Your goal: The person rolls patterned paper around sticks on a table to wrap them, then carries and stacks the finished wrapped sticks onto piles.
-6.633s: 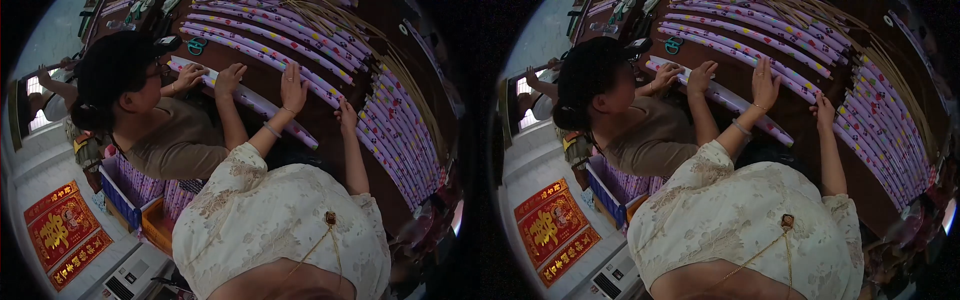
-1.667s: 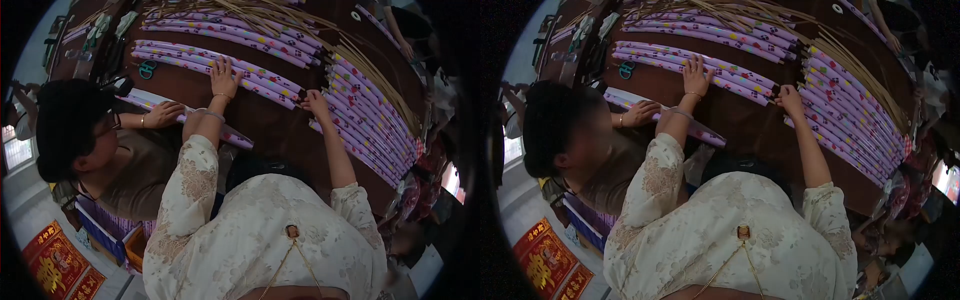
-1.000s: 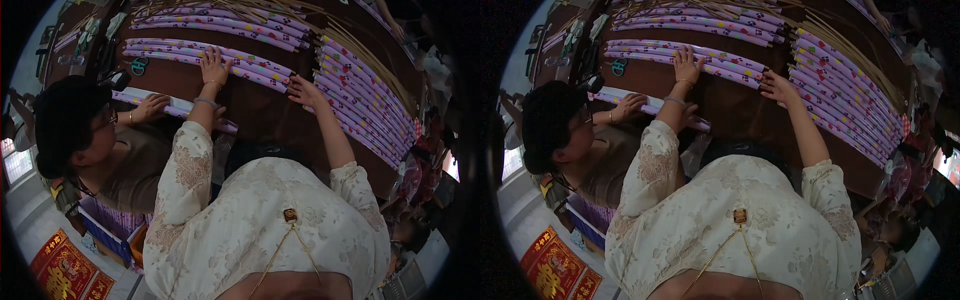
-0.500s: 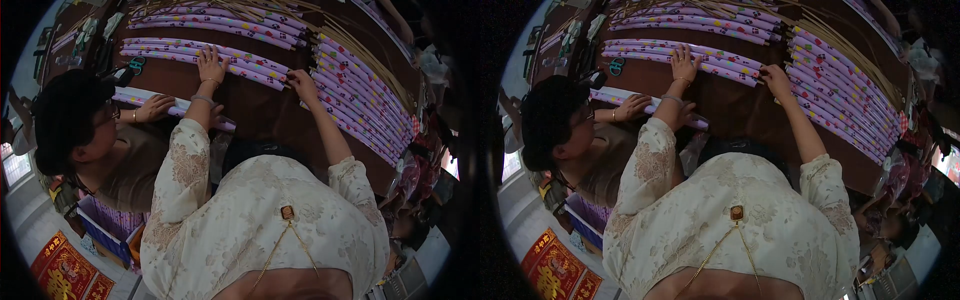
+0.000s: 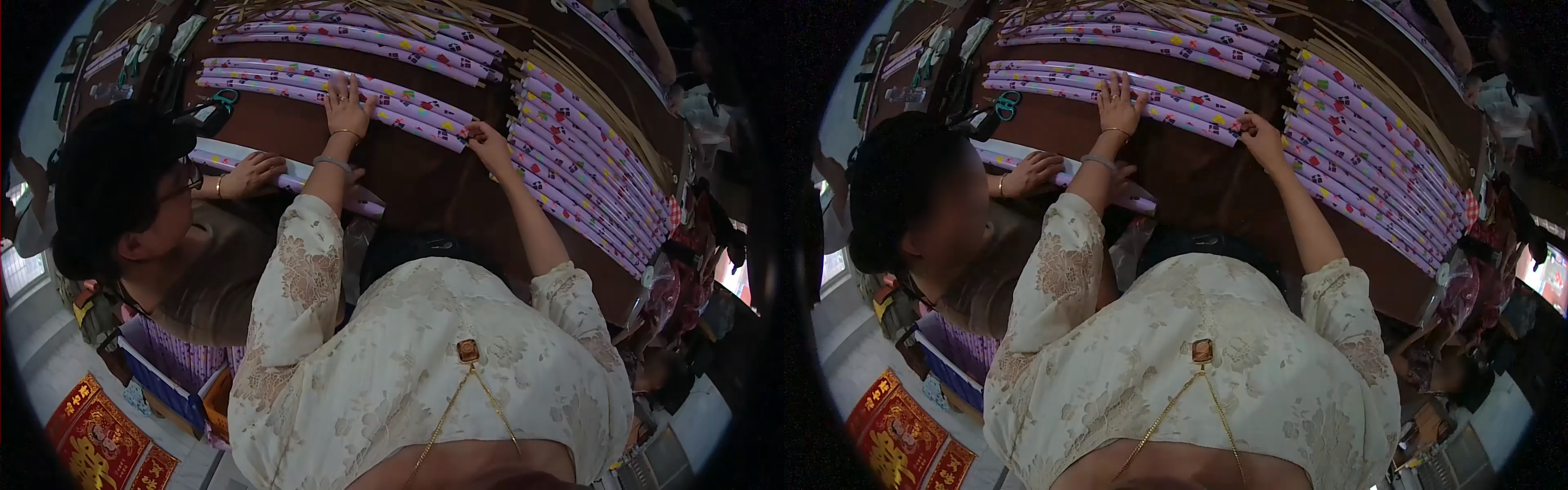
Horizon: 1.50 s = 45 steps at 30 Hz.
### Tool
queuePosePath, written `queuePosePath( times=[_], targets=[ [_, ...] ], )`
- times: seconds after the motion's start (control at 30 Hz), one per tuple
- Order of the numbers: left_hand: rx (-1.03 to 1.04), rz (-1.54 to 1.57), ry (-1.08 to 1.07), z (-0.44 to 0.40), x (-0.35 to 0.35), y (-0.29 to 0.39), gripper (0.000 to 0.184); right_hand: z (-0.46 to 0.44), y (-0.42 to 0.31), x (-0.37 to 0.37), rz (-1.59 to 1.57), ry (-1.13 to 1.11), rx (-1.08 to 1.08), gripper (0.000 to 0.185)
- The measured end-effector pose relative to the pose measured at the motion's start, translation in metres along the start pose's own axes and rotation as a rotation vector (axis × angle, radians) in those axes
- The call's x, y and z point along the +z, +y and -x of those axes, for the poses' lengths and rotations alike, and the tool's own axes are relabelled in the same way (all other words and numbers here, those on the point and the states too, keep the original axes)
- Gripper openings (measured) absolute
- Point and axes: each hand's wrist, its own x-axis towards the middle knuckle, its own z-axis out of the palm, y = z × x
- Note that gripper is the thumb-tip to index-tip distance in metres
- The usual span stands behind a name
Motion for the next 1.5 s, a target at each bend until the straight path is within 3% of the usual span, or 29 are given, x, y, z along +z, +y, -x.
queuePosePath(
  times=[0.23,0.47,0.57,0.63,0.67,0.73,0.97,1.03,1.13,1.23,1.47,1.5],
  targets=[
    [-0.001,0.01,0.007,0.001,0.0,-0.001,0.066,-0.002,-0.004,0.0,-0.097,-0.03,0.144,0.026],
    [0.011,0.004,0.043,0.0,0.003,-0.001,0.066,-0.008,-0.003,0.005,-0.044,0.001,0.083,0.027],
    [0.019,-0.001,0.057,-0.001,0.004,-0.002,0.066,-0.016,-0.001,0.009,-0.096,-0.024,0.226,0.022],
    [0.013,0.008,0.046,0.0,0.001,-0.001,0.066,-0.017,-0.023,0.011,0.337,0.05,0.172,0.015],
    [0.009,0.018,0.034,0.0,0.0,0.0,0.066,-0.015,-0.033,0.014,0.338,0.051,0.172,0.015],
    [0.014,0.013,0.047,-0.001,0.003,-0.002,0.066,-0.012,-0.047,0.02,0.716,0.061,0.194,0.017],
    [0.015,0.035,0.069,0.0,0.005,-0.002,0.066,0.002,-0.05,0.006,0.506,0.01,0.143,0.019],
    [0.004,0.033,0.044,0.0,0.002,0.0,0.066,0.007,-0.035,-0.001,0.171,0.047,0.15,0.019],
    [-0.005,0.031,0.022,0.0,0.0,0.001,0.066,0.007,0.002,-0.002,0.066,0.171,0.14,0.023],
    [0.001,0.019,0.026,0.001,0.002,0.0,0.066,0.007,0.001,0.003,-0.013,0.136,0.209,0.025],
    [0.003,0.032,0.044,0.001,0.002,0.0,0.066,0.01,-0.015,0.015,0.177,0.163,0.119,0.031],
    [0.002,0.032,0.044,0.001,0.001,0.0,0.066,0.008,-0.01,0.015,0.117,0.262,0.141,0.031]
  ],
)
